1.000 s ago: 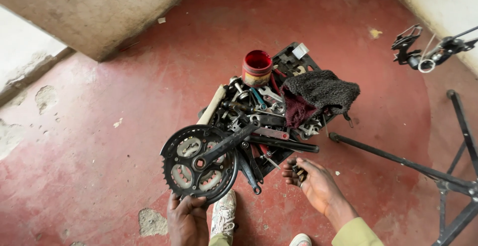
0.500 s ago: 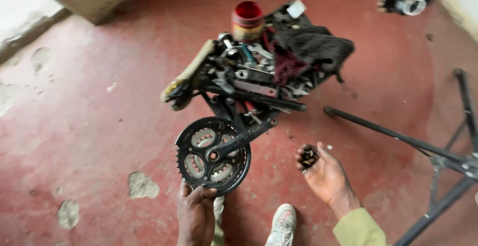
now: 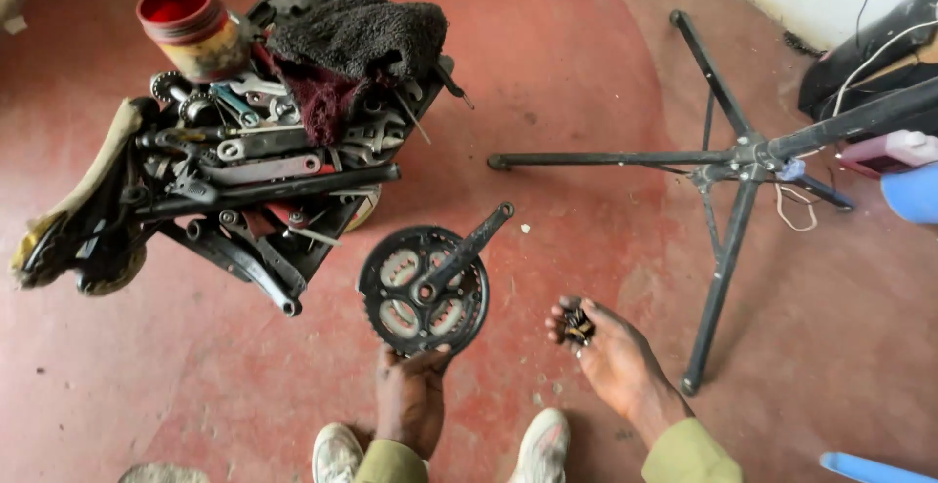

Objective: Disassembling a bicycle crankset using a screwdriver to pry apart the chainrings and components.

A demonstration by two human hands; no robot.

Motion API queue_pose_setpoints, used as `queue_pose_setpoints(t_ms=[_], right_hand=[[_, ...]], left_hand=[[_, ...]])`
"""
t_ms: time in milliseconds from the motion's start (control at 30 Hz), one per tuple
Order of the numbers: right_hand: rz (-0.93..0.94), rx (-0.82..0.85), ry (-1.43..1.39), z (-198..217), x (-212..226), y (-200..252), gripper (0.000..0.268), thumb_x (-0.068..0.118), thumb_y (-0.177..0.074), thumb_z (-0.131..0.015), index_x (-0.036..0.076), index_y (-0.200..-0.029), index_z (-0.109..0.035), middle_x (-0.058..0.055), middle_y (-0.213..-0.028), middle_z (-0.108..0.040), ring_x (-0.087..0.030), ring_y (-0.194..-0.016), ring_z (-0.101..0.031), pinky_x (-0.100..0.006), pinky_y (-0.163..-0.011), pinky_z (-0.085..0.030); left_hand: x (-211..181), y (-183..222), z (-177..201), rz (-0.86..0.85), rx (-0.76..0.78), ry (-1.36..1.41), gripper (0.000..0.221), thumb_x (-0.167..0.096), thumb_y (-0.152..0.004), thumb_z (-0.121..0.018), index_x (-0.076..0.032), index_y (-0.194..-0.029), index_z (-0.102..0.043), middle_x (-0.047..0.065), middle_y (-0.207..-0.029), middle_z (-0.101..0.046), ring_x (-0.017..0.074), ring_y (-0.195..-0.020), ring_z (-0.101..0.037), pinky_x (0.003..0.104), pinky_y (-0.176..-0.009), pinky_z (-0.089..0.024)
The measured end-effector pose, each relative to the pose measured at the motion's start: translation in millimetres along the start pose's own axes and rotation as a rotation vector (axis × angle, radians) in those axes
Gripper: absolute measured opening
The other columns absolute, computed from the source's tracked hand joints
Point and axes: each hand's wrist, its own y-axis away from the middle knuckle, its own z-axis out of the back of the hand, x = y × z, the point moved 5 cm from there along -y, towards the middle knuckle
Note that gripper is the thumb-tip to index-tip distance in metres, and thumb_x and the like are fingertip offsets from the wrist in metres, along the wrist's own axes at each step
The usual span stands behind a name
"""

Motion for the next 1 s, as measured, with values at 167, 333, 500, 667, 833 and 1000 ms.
queue_pose_setpoints(t_ms=[167, 333, 500, 667, 833, 1000], right_hand=[[-0.037, -0.006, -0.056, 61.0, -59.8, -74.0, 0.021, 0.009, -0.09, -0.049, -0.008, -0.098, -0.058, -0.023, -0.093, -0.062, -0.035, -0.088, -0.06, -0.046, -0.083, -0.051], [-0.055, -0.03, 0.055, 97.8, -120.7, -144.3, 0.017, -0.004, -0.088, -0.047, -0.013, -0.095, -0.059, -0.024, -0.085, -0.061, -0.037, -0.079, -0.06, -0.045, -0.081, -0.053], [-0.003, 0.017, 0.1, 125.7, -170.9, -231.0, 0.018, -0.012, -0.08, -0.051, -0.012, -0.096, -0.061, -0.023, -0.086, -0.065, -0.038, -0.073, -0.063, -0.042, -0.075, -0.054], [0.171, -0.082, 0.438, 152.6, -201.4, -297.8, 0.024, -0.007, -0.081, -0.052, -0.002, -0.102, -0.063, -0.016, -0.086, -0.066, -0.025, -0.069, -0.063, -0.033, -0.068, -0.053], [0.589, -0.101, 1.083, 152.5, -200.4, -312.3, 0.031, -0.005, -0.077, -0.053, 0.011, -0.101, -0.066, -0.005, -0.1, -0.068, -0.014, -0.084, -0.068, -0.024, -0.074, -0.055], [0.586, -0.121, 1.11, 140.8, -195.7, -291.0, 0.047, -0.004, -0.074, -0.059, 0.012, -0.119, -0.059, -0.006, -0.101, -0.064, -0.013, -0.075, -0.071, -0.023, -0.073, -0.054]], left_hand=[[57.0, -49.4, 3.7, 0.013, 0.039, -0.015, 0.051, 0.025, -0.064, -0.052, -0.004, -0.106, -0.054, 0.015, -0.105, -0.063, 0.0235, -0.094, -0.057, 0.036, -0.077, -0.049], [121.9, -121.2, 24.9, 0.039, 0.075, -0.06, 0.057, 0.02, -0.067, -0.051, -0.007, -0.117, -0.055, 0.01, -0.114, -0.06, 0.0214, -0.104, -0.053, 0.035, -0.082, -0.048], [182.1, -204.9, 47.7, 0.125, 0.017, 0.029, 0.06, 0.025, -0.063, -0.051, -0.009, -0.113, -0.053, 0.013, -0.109, -0.061, 0.0267, -0.1, -0.058, 0.038, -0.08, -0.053], [202.7, -262.6, 65.4, 0.149, 0.032, -0.002, 0.064, 0.026, -0.066, -0.049, -0.011, -0.118, -0.051, 0.014, -0.118, -0.059, 0.0299, -0.106, -0.056, 0.04, -0.079, -0.052], [208.9, -290.6, 75.3, 0.139, 0.032, 0.012, 0.063, 0.028, -0.065, -0.048, -0.009, -0.117, -0.052, 0.015, -0.116, -0.06, 0.0328, -0.106, -0.057, 0.043, -0.079, -0.053], [213.2, -287.5, 87.9, 0.148, -0.036, 0.023, 0.061, 0.028, -0.065, -0.051, -0.005, -0.116, -0.053, 0.017, -0.114, -0.061, 0.0312, -0.102, -0.057, 0.043, -0.076, -0.052]])
